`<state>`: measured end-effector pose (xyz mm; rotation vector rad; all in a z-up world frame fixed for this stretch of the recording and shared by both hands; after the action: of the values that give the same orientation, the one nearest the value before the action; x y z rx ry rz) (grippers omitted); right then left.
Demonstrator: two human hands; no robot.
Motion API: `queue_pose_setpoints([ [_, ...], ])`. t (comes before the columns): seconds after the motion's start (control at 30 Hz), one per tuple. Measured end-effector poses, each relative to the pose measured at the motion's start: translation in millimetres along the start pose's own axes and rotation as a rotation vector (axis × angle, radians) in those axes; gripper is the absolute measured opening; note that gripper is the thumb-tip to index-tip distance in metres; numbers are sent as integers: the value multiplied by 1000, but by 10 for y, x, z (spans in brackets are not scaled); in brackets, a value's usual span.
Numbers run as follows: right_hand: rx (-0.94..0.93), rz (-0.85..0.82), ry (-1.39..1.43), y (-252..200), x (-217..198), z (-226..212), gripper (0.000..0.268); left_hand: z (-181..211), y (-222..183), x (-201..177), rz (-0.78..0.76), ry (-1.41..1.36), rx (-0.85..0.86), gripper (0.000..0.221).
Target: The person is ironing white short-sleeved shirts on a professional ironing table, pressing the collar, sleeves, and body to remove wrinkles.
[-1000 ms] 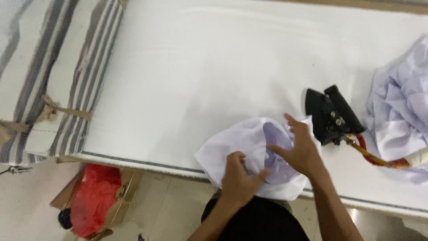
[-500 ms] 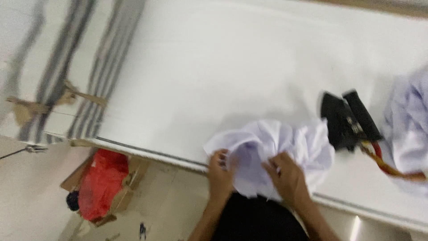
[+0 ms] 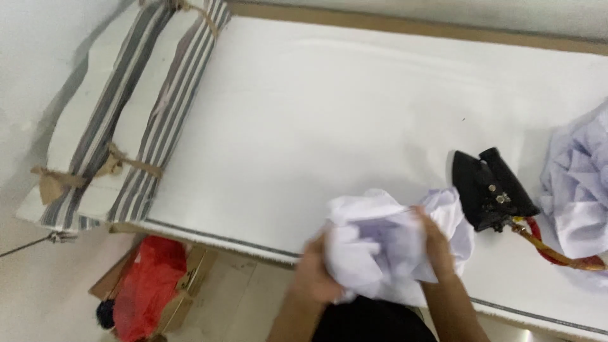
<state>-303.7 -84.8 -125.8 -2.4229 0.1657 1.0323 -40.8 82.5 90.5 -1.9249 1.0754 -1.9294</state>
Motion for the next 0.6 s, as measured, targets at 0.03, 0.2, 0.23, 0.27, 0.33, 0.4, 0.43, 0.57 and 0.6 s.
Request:
queue_pose_setpoints([
  [0.03,-7,3,8,-373,-161,-502,62,96,-16,104,-7,7,5,52],
  [0.2,205,-748,1476,-1684,-567,-1260,40,348,319,-28,3,-66,232,58],
  [0.23,202,-743,1478,-1661,-550,-1236,40,303,222,23,1,-64,228,58],
  [0.27,92,-716,1411,-1644,-547,-1233,59,320,91,106,-37,158,413,56],
  [0.33,-22,-697,1340,-1547,-526,-1265,84,375,65,17,-82,381,606,82],
  [0.4,102,-764,1234,-1648,-478,-1048,79,202,187,-550,-70,217,339,47],
  [0.43,115,-768,1230,-1662,-428,-1016,79,180,204,-599,-59,211,339,47],
  [0.57,91,-287,569,-1619,-455,-810,42,331,67,-872,643,839,716,52],
  [0.6,-151,-95,230,-1618,-568,-862,50,408,-75,-853,848,1075,934,47],
])
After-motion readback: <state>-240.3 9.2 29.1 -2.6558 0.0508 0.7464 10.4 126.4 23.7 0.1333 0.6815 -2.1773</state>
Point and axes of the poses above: each hand's wrist, its own y-axis towards the middle knuckle, its own x-axis out of the palm, z = x × y, the point moved 5 cm from there along y, towards the middle knuckle, and after that the axes turned 15 degrees about z, right-handed, at the moved point
